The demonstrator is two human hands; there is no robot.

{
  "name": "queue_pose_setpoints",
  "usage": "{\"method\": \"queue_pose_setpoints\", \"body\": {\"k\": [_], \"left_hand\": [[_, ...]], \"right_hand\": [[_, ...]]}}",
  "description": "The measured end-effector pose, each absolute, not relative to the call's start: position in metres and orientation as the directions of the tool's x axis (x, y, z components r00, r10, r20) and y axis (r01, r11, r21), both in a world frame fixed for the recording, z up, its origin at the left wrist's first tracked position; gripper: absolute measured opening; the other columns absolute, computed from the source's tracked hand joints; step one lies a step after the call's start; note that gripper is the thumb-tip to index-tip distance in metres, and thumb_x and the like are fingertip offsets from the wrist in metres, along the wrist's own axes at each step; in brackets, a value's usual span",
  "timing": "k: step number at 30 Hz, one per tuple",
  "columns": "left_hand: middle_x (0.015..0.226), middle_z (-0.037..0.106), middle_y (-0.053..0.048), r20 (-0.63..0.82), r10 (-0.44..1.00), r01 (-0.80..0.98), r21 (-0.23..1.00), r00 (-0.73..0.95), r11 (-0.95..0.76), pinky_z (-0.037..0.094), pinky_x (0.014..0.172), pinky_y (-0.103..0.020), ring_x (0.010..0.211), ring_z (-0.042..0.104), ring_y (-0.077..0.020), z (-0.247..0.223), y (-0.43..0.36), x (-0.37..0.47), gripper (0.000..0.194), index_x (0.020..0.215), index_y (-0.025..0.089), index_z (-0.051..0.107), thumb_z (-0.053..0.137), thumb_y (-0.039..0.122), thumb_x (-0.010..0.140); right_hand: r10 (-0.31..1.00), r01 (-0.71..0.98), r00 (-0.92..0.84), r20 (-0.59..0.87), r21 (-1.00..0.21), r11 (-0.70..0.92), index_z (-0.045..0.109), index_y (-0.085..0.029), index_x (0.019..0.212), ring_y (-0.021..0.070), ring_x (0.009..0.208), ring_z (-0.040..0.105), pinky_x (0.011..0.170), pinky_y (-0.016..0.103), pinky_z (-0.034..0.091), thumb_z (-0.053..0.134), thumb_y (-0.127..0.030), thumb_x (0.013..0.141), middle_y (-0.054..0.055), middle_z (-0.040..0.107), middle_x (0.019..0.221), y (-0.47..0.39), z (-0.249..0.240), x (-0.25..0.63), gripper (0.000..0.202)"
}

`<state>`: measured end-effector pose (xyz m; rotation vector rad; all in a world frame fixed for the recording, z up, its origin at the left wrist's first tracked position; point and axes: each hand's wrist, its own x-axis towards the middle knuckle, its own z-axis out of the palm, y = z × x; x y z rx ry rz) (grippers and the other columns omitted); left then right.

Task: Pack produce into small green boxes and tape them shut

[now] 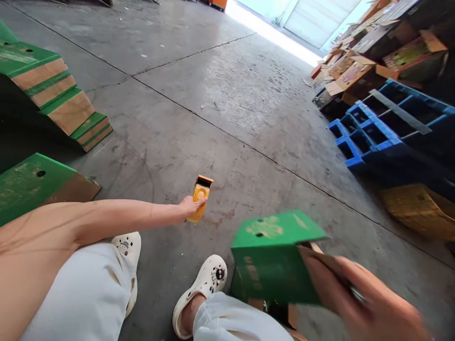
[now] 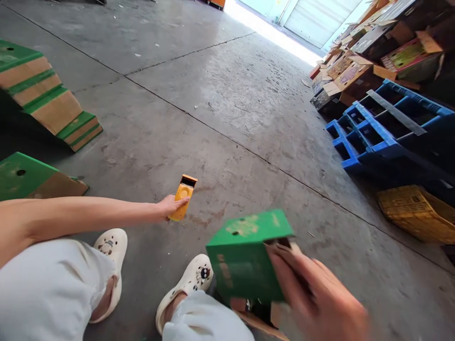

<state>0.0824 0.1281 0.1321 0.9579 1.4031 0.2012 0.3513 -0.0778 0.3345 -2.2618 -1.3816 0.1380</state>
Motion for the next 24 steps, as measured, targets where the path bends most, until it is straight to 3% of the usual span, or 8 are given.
{"method": "queue_pose_setpoints", "body": {"k": [2, 4, 5, 7, 10, 15, 20, 24], "left_hand": [[0.109, 0.080, -0.017, -0.727, 0.672, 0.442, 0.653, 0.141, 0.615, 0.049, 0.063, -0.029, 0.095, 0.078, -0.0288, 0.131, 0.137, 0.078, 0.053, 0.111, 0.016, 0.071, 0.053, 0.065, 0.100], [0.117, 0.078, -0.021, -0.705, 0.707, 0.494, 0.634, 0.054, 0.595, 0.051, 0.069, -0.030, 0.106, 0.076, -0.0315, 0.130, 0.148, 0.072, 0.060, 0.112, 0.014, 0.070, 0.046, 0.069, 0.102], [0.122, 0.076, -0.023, -0.685, 0.729, 0.529, 0.622, 0.008, 0.578, 0.052, 0.074, -0.030, 0.112, 0.075, -0.0331, 0.130, 0.154, 0.068, 0.061, 0.111, 0.013, 0.070, 0.045, 0.068, 0.103], [0.129, 0.072, -0.027, -0.635, 0.770, 0.589, 0.599, -0.063, 0.543, 0.052, 0.084, -0.032, 0.123, 0.070, -0.0357, 0.129, 0.164, 0.060, 0.058, 0.111, 0.011, 0.071, 0.048, 0.064, 0.104], [0.133, 0.070, -0.028, -0.595, 0.795, 0.619, 0.581, -0.120, 0.529, 0.050, 0.092, -0.032, 0.129, 0.067, -0.0364, 0.128, 0.173, 0.049, 0.056, 0.114, 0.010, 0.071, 0.047, 0.061, 0.105], [0.133, 0.070, -0.026, -0.598, 0.792, 0.611, 0.584, -0.123, 0.535, 0.051, 0.092, -0.032, 0.126, 0.067, -0.0339, 0.133, 0.175, 0.045, 0.060, 0.113, 0.011, 0.070, 0.039, 0.062, 0.107], [0.123, 0.075, -0.019, -0.485, 0.874, 0.502, 0.753, -0.012, 0.425, 0.052, 0.091, -0.033, 0.117, 0.069, -0.0309, 0.162, 0.174, 0.058, 0.055, 0.111, 0.016, 0.069, 0.041, 0.063, 0.106], [0.114, 0.076, -0.012, -0.362, 0.920, 0.452, 0.853, 0.153, 0.261, 0.052, 0.092, -0.036, 0.110, 0.069, -0.0292, 0.186, 0.168, 0.069, 0.055, 0.111, 0.019, 0.067, 0.045, 0.069, 0.102]], "right_hand": [[0.993, 0.938, 0.092, 0.076, -0.341, -0.060, 0.081, -0.036, 0.099, 0.0276, 0.081, 0.069, 0.075, 0.038, 0.051, 0.056, -0.064, 0.096, 0.005, 0.078, 0.097, -0.035, 0.293, 0.333, 0.037], [0.993, 0.976, -0.120, 0.020, -0.180, 0.121, 0.076, -0.028, 0.087, 0.0256, 0.081, 0.068, 0.074, 0.034, 0.046, 0.049, -0.043, 0.106, 0.008, 0.077, 0.086, 0.000, 0.234, 0.302, 0.037], [0.983, 0.977, -0.185, -0.011, -0.114, 0.182, 0.074, -0.025, 0.084, 0.0254, 0.083, 0.067, 0.075, 0.033, 0.044, 0.051, -0.035, 0.106, 0.009, 0.076, 0.084, 0.012, 0.203, 0.283, 0.033], [0.924, 0.930, -0.360, -0.129, -0.121, 0.346, 0.073, -0.024, 0.086, 0.0240, 0.085, 0.067, 0.074, 0.031, 0.041, 0.062, -0.026, 0.103, 0.007, 0.078, 0.084, 0.024, 0.146, 0.247, 0.021], [0.863, 0.887, -0.460, -0.211, -0.160, 0.433, 0.073, -0.024, 0.087, 0.0231, 0.084, 0.067, 0.073, 0.031, 0.040, 0.068, -0.031, 0.102, 0.005, 0.077, 0.083, 0.021, 0.099, 0.214, 0.018], [0.903, 0.879, -0.390, -0.178, -0.364, 0.308, 0.077, -0.025, 0.089, 0.0227, 0.092, 0.069, 0.079, 0.030, 0.046, 0.061, -0.044, 0.106, 0.005, 0.078, 0.090, 0.022, 0.120, 0.232, 0.030], [0.992, 0.826, -0.076, -0.096, -0.564, 0.008, 0.078, -0.023, 0.100, 0.0216, 0.082, 0.070, 0.079, 0.032, 0.051, 0.050, -0.041, 0.107, 0.007, 0.079, 0.095, 0.042, 0.165, 0.265, 0.034], [0.987, 0.576, 0.061, -0.150, -0.802, -0.157, 0.078, -0.022, 0.109, 0.0216, 0.079, 0.071, 0.077, 0.033, 0.055, 0.059, -0.052, 0.101, 0.007, 0.081, 0.096, 0.056, 0.181, 0.268, 0.036]]}}
